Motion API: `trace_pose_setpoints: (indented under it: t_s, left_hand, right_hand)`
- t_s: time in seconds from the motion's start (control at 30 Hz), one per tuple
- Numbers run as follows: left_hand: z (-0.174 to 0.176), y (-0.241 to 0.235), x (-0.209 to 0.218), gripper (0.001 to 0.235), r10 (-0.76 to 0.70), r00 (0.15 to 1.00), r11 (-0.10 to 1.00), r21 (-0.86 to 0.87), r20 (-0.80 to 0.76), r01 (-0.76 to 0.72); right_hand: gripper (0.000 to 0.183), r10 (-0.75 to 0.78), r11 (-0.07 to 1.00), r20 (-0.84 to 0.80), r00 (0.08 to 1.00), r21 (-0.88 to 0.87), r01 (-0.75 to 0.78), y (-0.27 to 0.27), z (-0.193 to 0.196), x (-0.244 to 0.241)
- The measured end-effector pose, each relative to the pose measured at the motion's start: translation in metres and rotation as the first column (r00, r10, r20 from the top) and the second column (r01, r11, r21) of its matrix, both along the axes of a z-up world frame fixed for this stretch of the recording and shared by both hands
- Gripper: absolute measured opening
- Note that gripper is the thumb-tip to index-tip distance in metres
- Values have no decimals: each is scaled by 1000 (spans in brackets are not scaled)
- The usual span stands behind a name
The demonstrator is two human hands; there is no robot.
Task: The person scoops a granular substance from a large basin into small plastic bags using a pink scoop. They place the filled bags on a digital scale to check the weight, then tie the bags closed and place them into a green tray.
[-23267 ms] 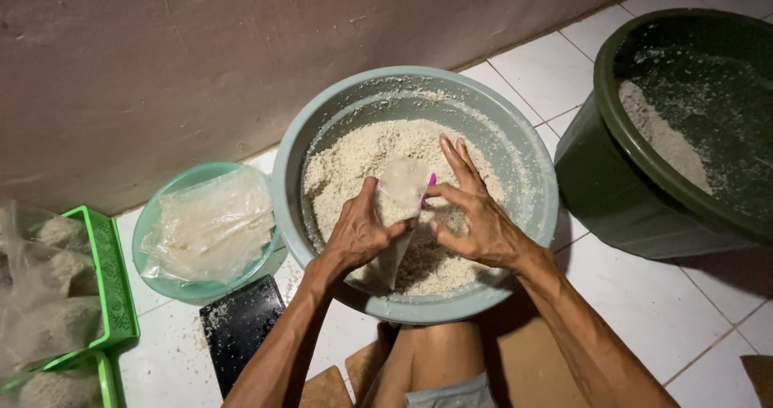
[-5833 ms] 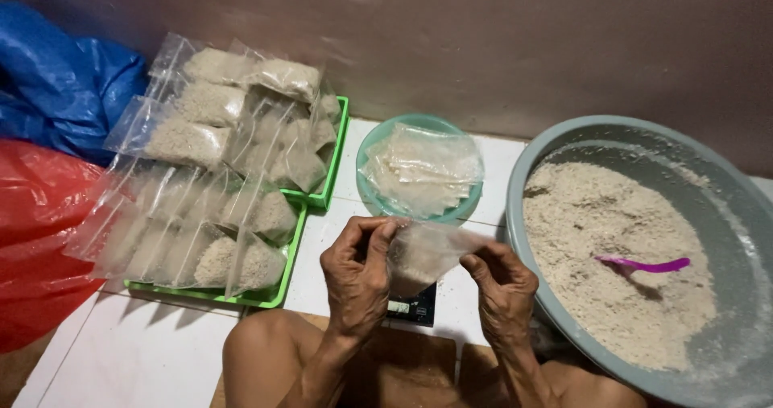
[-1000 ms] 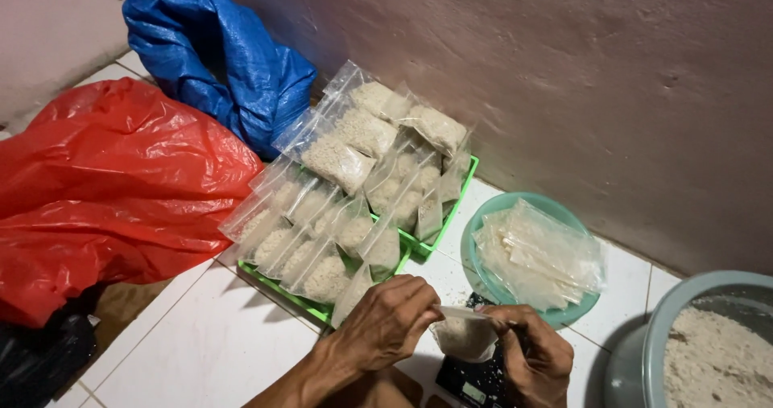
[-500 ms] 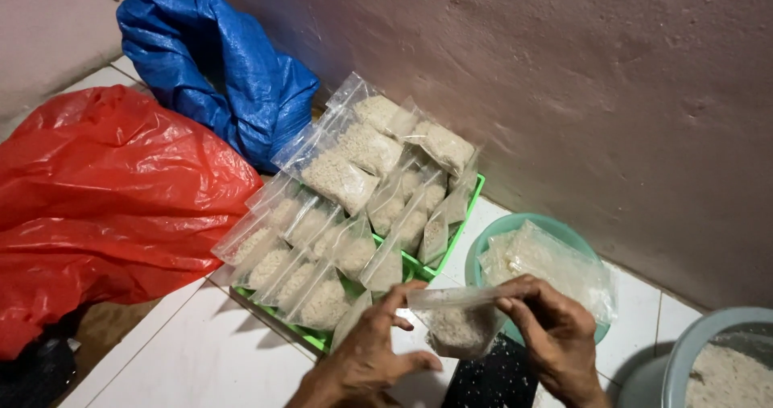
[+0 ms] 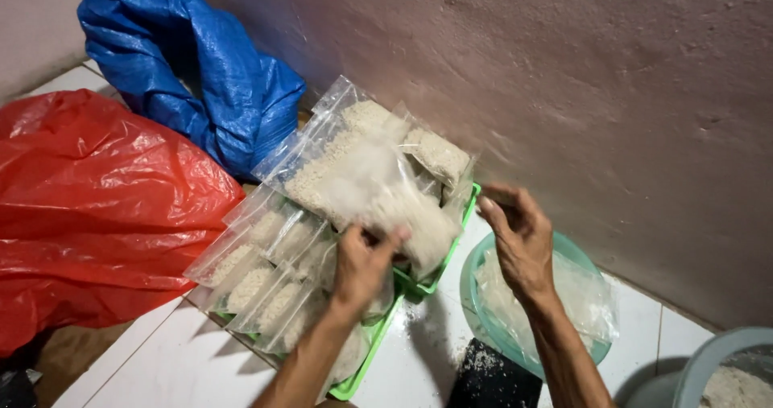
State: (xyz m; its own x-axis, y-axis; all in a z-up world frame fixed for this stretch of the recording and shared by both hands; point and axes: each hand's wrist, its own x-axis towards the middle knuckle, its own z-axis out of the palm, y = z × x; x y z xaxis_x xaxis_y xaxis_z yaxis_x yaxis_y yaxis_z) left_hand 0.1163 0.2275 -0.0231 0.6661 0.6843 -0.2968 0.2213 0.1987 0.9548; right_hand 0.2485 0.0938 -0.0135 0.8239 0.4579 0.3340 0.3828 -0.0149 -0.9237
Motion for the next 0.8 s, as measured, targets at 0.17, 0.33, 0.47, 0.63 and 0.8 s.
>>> trace_pose_setpoints:
  t_s: [0.17,0.33,0.47,0.63,0.8]
  left_hand:
    - [-40,44,46,90,199,979,974,-117,48,-193]
    - [-30,33,71,70,283,957,934,-247,68,-258]
    - [-90,33,119,80,293,950,919,-307,108,-248]
    - [-99,44,123,77,167,986,966,-197,-19,-168]
    - [-70,43,111,78,121,982,976,-161,-145,-144]
  right_hand:
    - [31,-208,978,-393,896,-95,186,-22,-93,12]
    - [47,-145,984,-426,893,-154,86,-3,-117,9]
    - [51,-57,955,-346,937,-293,-50,21,-119,10]
    - [47,-65,927,-276,959,-372,-44,26,-117,9]
    - [47,-78,921,-239,968,-388,-21,25,-129,11]
